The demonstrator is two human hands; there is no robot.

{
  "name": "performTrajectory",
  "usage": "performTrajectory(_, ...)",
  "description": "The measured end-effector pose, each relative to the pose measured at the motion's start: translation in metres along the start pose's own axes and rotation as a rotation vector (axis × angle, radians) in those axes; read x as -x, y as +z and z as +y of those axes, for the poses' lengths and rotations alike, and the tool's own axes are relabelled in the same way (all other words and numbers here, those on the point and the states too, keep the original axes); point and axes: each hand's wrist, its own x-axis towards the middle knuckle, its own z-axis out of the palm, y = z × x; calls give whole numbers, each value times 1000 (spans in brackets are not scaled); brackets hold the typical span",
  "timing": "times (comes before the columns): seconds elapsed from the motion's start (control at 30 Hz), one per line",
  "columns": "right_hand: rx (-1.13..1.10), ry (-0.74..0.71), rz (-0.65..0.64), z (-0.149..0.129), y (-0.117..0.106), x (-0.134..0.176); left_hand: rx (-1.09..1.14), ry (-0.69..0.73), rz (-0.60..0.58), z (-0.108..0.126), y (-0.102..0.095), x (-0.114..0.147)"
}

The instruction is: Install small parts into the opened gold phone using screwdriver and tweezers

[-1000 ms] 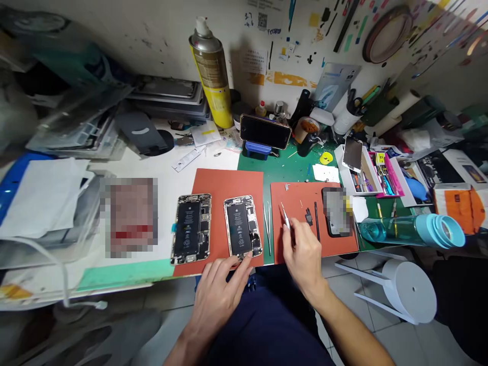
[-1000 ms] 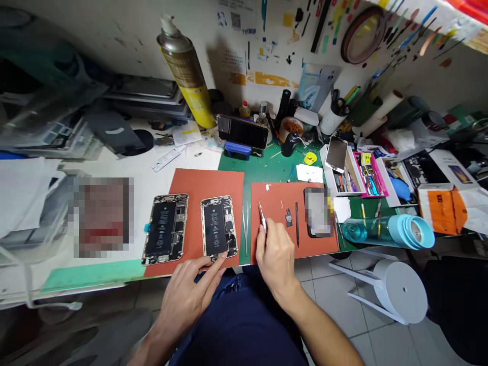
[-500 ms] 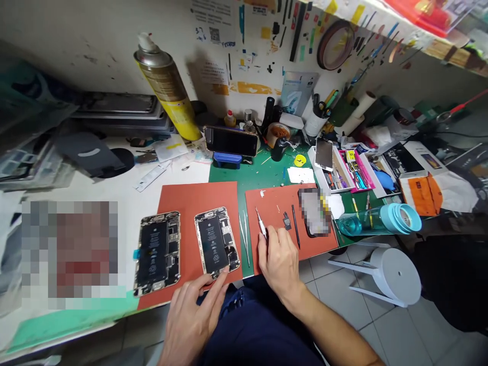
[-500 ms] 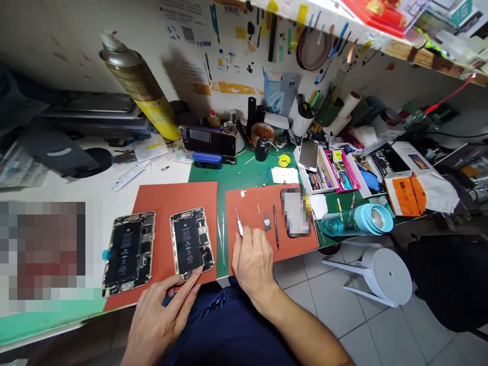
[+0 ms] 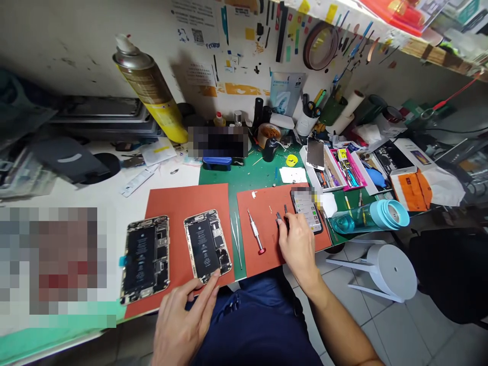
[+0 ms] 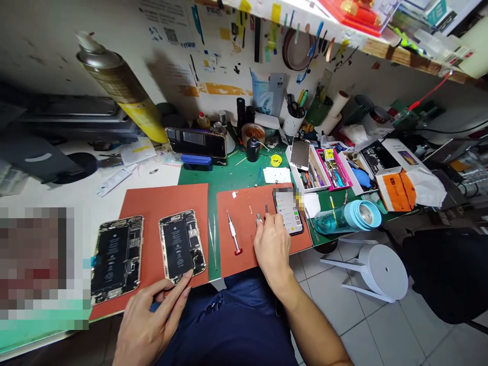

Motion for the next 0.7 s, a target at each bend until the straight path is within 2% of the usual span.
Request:
performTrajectory(0.2,-17,64,-120,-11,2,-15,-10,-23,-16,4,-1,1)
performTrajectory(0.37,-101,102,-139,-13,2,-20,16,-26,-4,3,-1,3)
performTrajectory(0.57,-321,168,-101,-4,-4,-24,44,-35,24,3,0,2)
performTrajectory(0.7,-536,201,-150,2,-16,-15,53,-68,19,7,1,4)
